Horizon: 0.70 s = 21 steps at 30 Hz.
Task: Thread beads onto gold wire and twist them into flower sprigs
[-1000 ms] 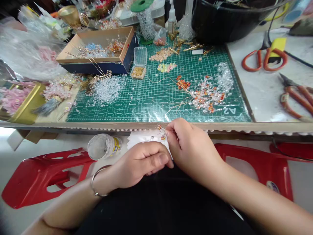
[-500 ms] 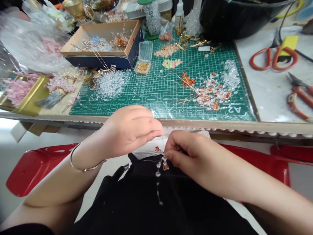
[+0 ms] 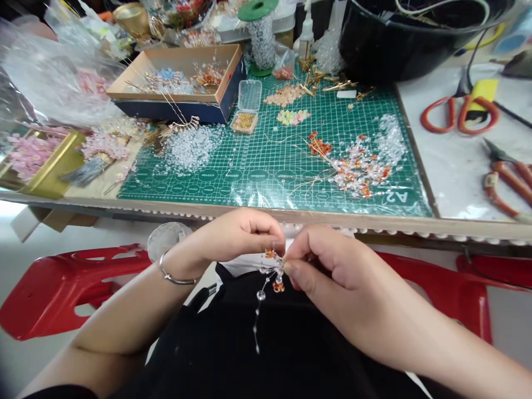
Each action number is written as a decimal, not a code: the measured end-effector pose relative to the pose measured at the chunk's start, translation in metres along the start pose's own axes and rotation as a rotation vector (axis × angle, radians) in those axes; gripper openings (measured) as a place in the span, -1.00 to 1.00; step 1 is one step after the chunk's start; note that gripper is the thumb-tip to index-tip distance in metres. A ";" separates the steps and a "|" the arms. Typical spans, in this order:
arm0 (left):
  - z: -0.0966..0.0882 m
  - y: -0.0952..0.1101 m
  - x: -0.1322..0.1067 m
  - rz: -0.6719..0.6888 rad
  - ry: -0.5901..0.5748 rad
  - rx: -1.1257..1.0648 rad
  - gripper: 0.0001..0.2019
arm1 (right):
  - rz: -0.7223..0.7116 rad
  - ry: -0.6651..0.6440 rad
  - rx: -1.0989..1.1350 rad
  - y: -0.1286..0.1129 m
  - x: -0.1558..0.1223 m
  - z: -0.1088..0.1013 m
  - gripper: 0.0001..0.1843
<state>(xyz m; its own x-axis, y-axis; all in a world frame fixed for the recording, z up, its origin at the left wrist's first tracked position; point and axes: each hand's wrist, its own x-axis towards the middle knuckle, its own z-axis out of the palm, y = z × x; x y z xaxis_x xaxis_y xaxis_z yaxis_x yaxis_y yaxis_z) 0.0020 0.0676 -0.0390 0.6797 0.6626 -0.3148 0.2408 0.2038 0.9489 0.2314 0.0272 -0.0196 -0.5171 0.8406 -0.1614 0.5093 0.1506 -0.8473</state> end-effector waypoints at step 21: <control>0.052 -0.015 -0.006 -0.094 -0.171 -0.857 -0.75 | -0.191 0.435 -0.498 0.010 0.028 0.009 -0.74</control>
<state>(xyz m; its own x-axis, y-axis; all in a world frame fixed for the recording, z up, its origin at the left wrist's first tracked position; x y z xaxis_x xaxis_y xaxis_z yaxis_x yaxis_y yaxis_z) 0.0303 0.0236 -0.0521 0.7944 0.5123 -0.3263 -0.2548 0.7687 0.5866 0.2161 0.0474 -0.0375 -0.3591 0.8922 0.2738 0.7457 0.4507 -0.4908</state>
